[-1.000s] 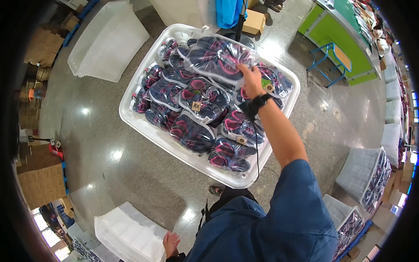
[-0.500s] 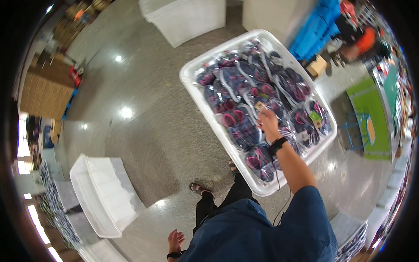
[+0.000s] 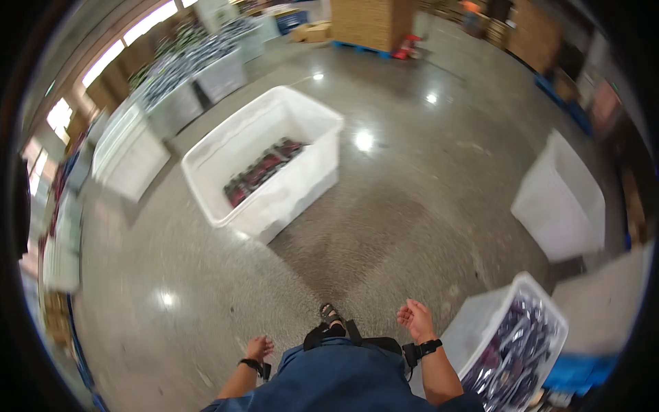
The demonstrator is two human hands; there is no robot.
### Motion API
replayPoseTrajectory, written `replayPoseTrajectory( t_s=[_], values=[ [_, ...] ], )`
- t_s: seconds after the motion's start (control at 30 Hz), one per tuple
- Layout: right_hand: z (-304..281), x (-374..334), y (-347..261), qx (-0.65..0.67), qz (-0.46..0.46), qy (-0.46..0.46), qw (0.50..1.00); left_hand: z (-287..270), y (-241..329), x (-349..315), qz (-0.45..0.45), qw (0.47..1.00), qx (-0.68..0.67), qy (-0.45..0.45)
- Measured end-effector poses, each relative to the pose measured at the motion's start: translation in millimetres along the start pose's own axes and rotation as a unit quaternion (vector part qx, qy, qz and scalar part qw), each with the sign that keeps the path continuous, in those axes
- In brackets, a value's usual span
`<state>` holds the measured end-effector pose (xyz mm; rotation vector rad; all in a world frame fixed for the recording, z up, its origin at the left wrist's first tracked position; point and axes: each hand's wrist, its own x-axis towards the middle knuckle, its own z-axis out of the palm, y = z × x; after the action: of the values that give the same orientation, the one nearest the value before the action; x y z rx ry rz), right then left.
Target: Sorting packaged shoes from bins and placing them onto a conveyor belt workstation.
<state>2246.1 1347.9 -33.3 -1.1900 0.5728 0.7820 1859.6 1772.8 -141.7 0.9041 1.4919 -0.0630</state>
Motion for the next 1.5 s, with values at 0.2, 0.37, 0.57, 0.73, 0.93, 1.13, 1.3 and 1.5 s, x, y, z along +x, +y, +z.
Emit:
replayPoseTrajectory(
  t_s=[0.2, 0.37, 0.57, 0.73, 0.93, 1.13, 1.3, 1.5],
  values=[
    [129, 75, -61, -0.208, -0.017, -0.075, 0.975, -50, 33, 6, -0.002, 0.989, -0.125, 0.074],
    [204, 154, -123, -0.334, -0.02, -0.068, 0.94, -31, 68, 10, 0.001, 0.951, -0.274, 0.145],
    [299, 285, -213, -0.45, -0.059, -0.07, 0.888, 5, 159, 45, 0.029, 0.949, -0.292, 0.111],
    [416, 428, -291, -0.495, -0.076, -0.068, 0.863, 52, 258, 96, 0.006, 0.951, -0.282, 0.126],
    [503, 671, -387, -0.674, -0.179, -0.055, 0.714, 147, 383, 183, -0.079, 0.943, -0.311, 0.084],
    [637, 807, -401, -0.744, -0.185, 0.033, 0.641, 197, 507, 274, -0.14, 0.871, -0.466, 0.073],
    [642, 882, -404, -0.711, -0.222, 0.03, 0.666, 237, 507, 328, -0.123, 0.757, -0.64, 0.044],
    [686, 846, -425, -0.689, -0.077, 0.005, 0.72, 225, 529, 313, -0.036, 0.659, -0.746, 0.094]
  ],
)
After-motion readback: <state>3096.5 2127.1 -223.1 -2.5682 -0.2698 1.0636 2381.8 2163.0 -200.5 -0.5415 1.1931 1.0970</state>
